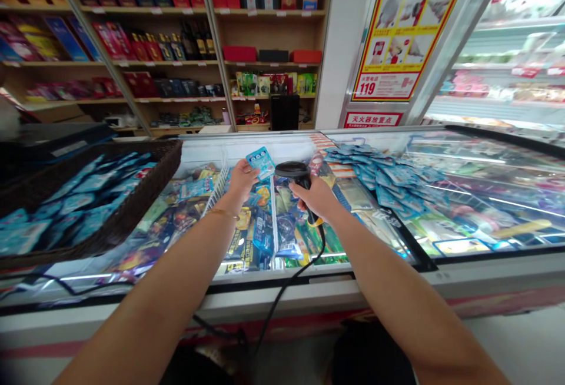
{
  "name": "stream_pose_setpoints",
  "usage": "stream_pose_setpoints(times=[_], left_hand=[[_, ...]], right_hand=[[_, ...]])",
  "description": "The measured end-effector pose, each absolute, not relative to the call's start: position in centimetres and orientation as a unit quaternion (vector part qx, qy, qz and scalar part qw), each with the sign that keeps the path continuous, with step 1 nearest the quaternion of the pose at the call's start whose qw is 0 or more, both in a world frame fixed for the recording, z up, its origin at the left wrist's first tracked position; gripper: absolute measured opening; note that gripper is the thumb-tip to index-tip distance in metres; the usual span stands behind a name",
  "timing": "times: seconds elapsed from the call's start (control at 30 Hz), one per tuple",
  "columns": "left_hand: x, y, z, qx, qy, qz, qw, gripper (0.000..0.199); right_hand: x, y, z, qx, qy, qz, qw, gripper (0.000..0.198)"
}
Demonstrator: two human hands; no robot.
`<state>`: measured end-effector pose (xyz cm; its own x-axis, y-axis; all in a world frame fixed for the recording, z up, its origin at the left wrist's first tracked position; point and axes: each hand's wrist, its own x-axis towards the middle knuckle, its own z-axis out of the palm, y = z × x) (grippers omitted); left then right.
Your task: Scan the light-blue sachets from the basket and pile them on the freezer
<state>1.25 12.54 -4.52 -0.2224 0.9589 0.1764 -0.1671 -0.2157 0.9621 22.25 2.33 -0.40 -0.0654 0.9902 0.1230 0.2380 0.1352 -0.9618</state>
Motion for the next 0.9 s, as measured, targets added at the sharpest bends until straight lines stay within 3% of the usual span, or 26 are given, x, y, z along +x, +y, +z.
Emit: stream_pose_setpoints(times=[0.33, 0.9], left_hand=[[1.1, 13.1, -4.9, 0.414, 0.446, 0.660, 0.440, 0.049], [1.2, 12.7, -4.7, 0.420, 0.461, 0.657, 0.423, 0.041]], right_hand=[[22.2, 1.8, 0.1, -0.538, -0.627, 0.383, 0.413, 0.022], [22.2, 2.0, 0.0, -0.533, -0.606, 0.397, 0.437, 0.025]])
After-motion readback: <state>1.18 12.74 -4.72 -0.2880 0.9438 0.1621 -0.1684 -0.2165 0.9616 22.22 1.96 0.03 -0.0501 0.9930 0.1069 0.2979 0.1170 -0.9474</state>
